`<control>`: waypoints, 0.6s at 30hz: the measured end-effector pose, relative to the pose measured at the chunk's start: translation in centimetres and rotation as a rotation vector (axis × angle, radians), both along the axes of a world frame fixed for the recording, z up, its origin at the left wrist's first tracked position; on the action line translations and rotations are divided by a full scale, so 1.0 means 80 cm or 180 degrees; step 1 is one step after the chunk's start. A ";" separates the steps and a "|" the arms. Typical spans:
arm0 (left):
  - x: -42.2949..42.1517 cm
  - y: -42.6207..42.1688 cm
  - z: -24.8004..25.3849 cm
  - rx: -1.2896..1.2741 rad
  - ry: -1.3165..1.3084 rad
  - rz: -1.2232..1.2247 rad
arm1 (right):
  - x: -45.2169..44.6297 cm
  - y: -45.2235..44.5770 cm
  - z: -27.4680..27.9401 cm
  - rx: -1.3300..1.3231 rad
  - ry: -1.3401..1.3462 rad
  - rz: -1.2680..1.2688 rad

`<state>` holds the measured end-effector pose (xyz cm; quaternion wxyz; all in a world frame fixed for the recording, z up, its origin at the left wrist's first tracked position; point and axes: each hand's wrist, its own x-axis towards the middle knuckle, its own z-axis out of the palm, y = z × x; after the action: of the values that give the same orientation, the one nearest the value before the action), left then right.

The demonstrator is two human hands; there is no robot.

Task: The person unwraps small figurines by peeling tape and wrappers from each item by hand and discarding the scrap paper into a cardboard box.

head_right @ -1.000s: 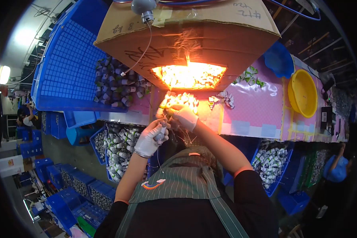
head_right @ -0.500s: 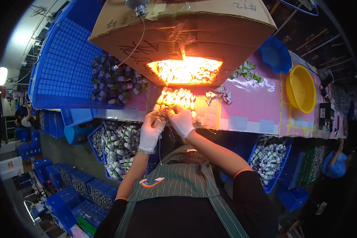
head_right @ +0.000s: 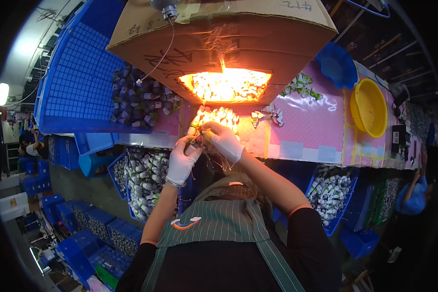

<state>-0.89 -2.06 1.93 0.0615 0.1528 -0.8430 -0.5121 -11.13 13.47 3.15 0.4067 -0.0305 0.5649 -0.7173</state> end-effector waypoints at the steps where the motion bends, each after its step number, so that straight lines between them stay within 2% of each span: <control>1: 0.000 0.001 0.000 -0.0001 -0.0001 -0.0007 | -0.002 0.001 -0.004 -0.0098 -0.0015 0.0220; 4: 0.000 0.005 0.001 -0.0052 -0.0044 -0.0063 | -0.002 -0.003 -0.025 0.0229 0.0294 0.0395; 8: -0.005 0.002 0.014 0.0857 -0.1005 -0.0124 | 0.002 0.001 -0.030 0.0338 0.0453 0.0389; 10: -0.006 0.000 0.014 0.1050 -0.1258 -0.0237 | 0.006 0.007 -0.018 0.0348 -0.0316 0.0261; 12: -0.005 0.000 0.002 -0.0375 -0.0033 -0.0280 | 0.010 0.012 -0.007 0.0385 -0.0636 0.0381; 14: -0.007 0.003 -0.003 -0.0495 0.0011 -0.0274 | 0.015 0.015 -0.010 0.0424 -0.0955 0.0492; 16: -0.007 0.008 -0.004 -0.0618 0.0044 -0.0256 | 0.022 0.015 -0.026 -0.0252 -0.1571 0.0429; 18: -0.009 0.013 -0.002 -0.0827 0.0024 -0.0224 | 0.020 0.014 -0.034 -0.0400 -0.1720 0.0405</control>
<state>-1.61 -1.05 1.77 0.0659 0.1119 -0.9068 -0.4010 -9.52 14.62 0.46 0.5841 0.1013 0.3875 -0.7060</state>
